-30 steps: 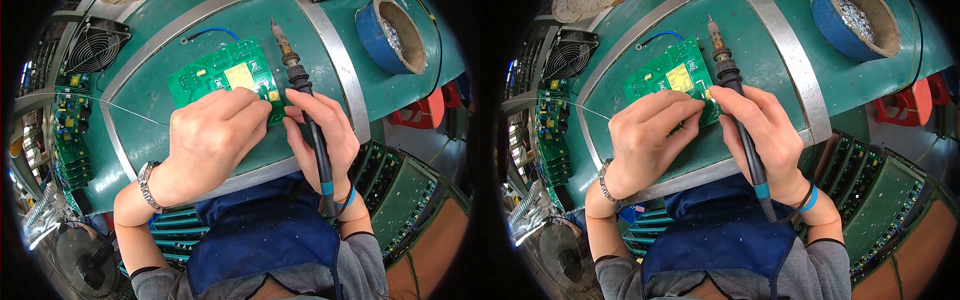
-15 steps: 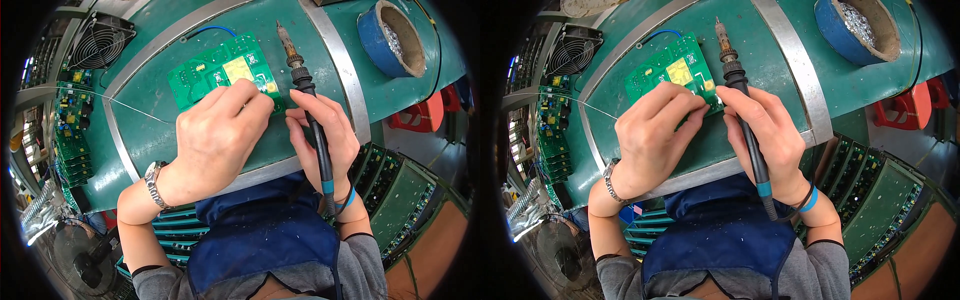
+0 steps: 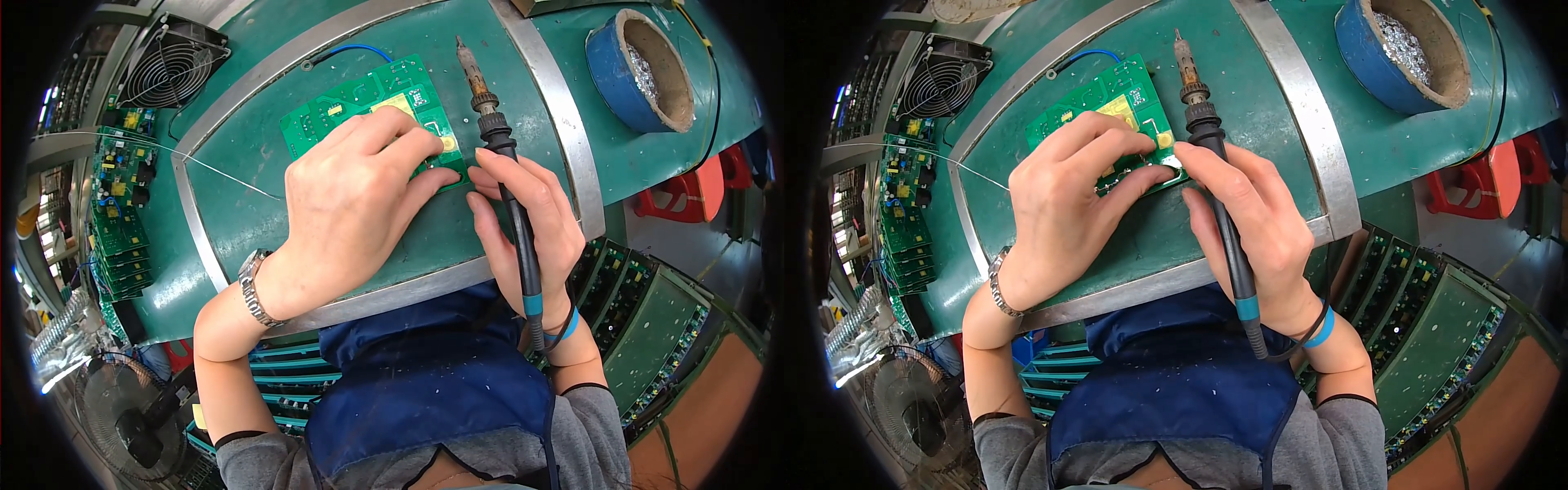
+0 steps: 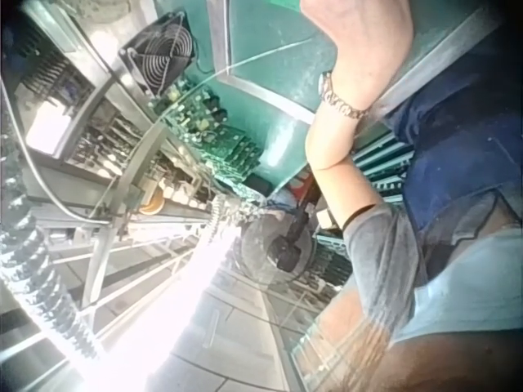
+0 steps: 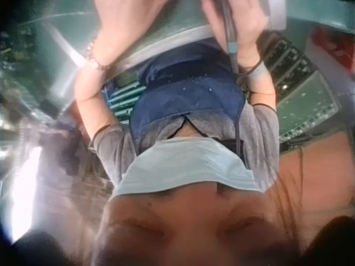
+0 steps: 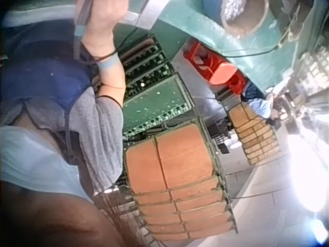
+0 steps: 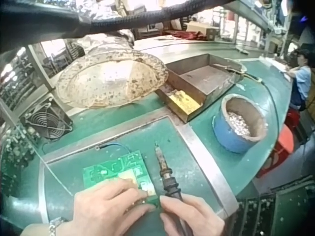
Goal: The person solders components onto a circuit board using a soldering iron and solder wire, flips the board over to solder contacts on the reverse side, and sets it onto the conveyor. The person then takes another circuit board to solder contacts on both sides.
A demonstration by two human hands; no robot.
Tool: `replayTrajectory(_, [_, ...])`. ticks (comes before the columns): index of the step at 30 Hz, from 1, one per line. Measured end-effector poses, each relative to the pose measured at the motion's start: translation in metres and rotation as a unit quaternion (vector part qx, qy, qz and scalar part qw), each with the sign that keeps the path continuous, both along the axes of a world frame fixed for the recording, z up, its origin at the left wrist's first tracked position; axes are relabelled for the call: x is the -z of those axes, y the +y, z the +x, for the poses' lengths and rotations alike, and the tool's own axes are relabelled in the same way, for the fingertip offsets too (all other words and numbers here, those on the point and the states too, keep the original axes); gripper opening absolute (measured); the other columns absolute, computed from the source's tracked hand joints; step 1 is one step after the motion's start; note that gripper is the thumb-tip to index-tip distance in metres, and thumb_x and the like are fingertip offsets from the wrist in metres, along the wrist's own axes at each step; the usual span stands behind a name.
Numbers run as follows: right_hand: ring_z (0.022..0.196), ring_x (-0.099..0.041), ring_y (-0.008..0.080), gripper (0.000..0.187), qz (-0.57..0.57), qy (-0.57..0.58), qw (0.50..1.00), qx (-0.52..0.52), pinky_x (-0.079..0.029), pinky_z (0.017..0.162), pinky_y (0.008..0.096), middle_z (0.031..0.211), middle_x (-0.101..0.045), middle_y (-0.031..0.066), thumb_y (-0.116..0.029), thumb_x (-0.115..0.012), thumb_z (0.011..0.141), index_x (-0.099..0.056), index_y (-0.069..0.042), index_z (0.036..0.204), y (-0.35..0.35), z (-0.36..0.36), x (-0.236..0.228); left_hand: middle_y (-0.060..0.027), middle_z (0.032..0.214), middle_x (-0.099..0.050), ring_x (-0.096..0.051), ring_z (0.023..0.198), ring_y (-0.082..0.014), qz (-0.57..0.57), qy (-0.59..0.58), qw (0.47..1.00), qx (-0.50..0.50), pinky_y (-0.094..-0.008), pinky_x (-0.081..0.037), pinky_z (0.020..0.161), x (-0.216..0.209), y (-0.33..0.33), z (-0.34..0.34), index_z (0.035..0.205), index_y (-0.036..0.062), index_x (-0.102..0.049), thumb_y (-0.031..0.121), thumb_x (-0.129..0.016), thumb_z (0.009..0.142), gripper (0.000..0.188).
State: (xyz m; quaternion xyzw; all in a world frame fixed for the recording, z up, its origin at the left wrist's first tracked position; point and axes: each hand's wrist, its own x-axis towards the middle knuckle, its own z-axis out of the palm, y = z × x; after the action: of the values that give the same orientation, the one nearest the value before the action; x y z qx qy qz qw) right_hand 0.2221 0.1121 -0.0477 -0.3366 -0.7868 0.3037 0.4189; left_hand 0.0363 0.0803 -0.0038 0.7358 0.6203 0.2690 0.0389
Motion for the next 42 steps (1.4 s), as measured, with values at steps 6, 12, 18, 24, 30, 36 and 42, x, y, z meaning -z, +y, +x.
replayTrajectory(6, [0.087,-0.071,0.0214,0.047,-0.003,0.019,1.0,0.007,-0.057,0.078,0.0316,0.102,-0.069,0.0146,0.012,-0.072,0.075,-0.066,-0.003,0.119,-0.002,-0.003,0.0,-0.0021,0.083,-0.068,-0.064,0.063,-0.0206,-0.054,-0.015,0.998,-0.026,-0.0296,-0.049,0.054,-0.005,0.001,0.004,0.086,0.0076,-0.072,0.013,-0.08,0.076,0.014])
replayTrajectory(12, [0.086,-0.069,0.0221,0.047,-0.006,0.045,0.999,0.017,-0.057,0.074,0.032,0.101,-0.068,0.0137,0.013,-0.073,0.073,-0.068,-0.004,0.117,-0.004,-0.007,-0.001,-0.0037,0.085,-0.069,-0.067,0.071,-0.0215,-0.055,-0.02,0.998,-0.038,-0.0306,-0.051,0.059,-0.007,-0.003,0.002,0.088,0.0075,-0.072,0.008,-0.076,0.079,0.01])
replayTrajectory(18, [0.084,-0.069,0.0206,0.047,0.0,0.048,0.999,0.026,-0.057,0.074,0.0316,0.099,-0.069,0.0127,0.013,-0.073,0.074,-0.067,-0.004,0.117,-0.004,-0.005,0.003,-0.011,0.096,-0.07,-0.069,0.097,-0.025,0.014,-0.047,0.997,-0.06,-0.0331,-0.054,0.084,-0.024,-0.011,-0.02,0.096,0.0031,-0.073,0.0,-0.073,0.081,0.016])
replayTrajectory(24, [0.083,-0.07,0.0187,0.046,0.012,0.04,0.999,0.014,-0.057,0.075,0.0303,0.099,-0.069,0.0123,0.011,-0.073,0.075,-0.067,-0.004,0.119,-0.004,-0.006,0.001,-0.0149,0.131,-0.056,-0.053,0.123,-0.035,-0.04,0.029,0.996,-0.077,-0.0437,-0.045,0.101,-0.013,-0.03,-0.074,0.127,0.0072,-0.061,0.029,-0.088,0.068,0.069])
replayTrajectory(30, [0.087,-0.071,0.0203,0.045,-0.019,0.008,1.0,0.022,-0.057,0.077,0.0307,0.103,-0.067,0.0144,0.007,-0.074,0.078,-0.065,-0.003,0.122,-0.011,-0.005,-0.003,-0.0186,0.153,-0.035,-0.028,0.144,-0.0409,-0.155,0.004,0.988,-0.011,-0.0491,-0.03,0.118,0.0,-0.051,-0.09,0.153,0.0069,-0.03,0.039,-0.093,0.054,0.122])
replayTrajectory(36, [0.088,-0.071,0.0232,0.048,0.081,-0.019,0.996,0.031,-0.054,0.079,0.0323,0.103,-0.069,0.0161,-0.04,-0.057,0.099,-0.064,0.002,0.119,0.004,0.028,-0.012,-0.0193,0.154,-0.031,-0.028,0.144,-0.0414,-0.162,-0.04,0.986,-0.009,-0.0491,-0.029,0.118,0.005,-0.048,-0.091,0.153,0.0052,-0.028,0.034,-0.094,0.05,0.126])
replayTrajectory(42, [0.062,-0.044,0.005,0.032,0.039,0.229,0.931,0.281,-0.031,0.052,0.0191,0.081,-0.058,0.0053,-0.027,-0.049,0.103,-0.06,0.001,0.114,0.079,0.053,-0.082,-0.018,0.15,-0.034,-0.031,0.142,-0.0408,-0.153,-0.075,0.985,0.007,-0.0485,-0.031,0.117,-0.002,-0.049,-0.095,0.152,0.0069,-0.031,0.022,-0.091,0.053,0.117])
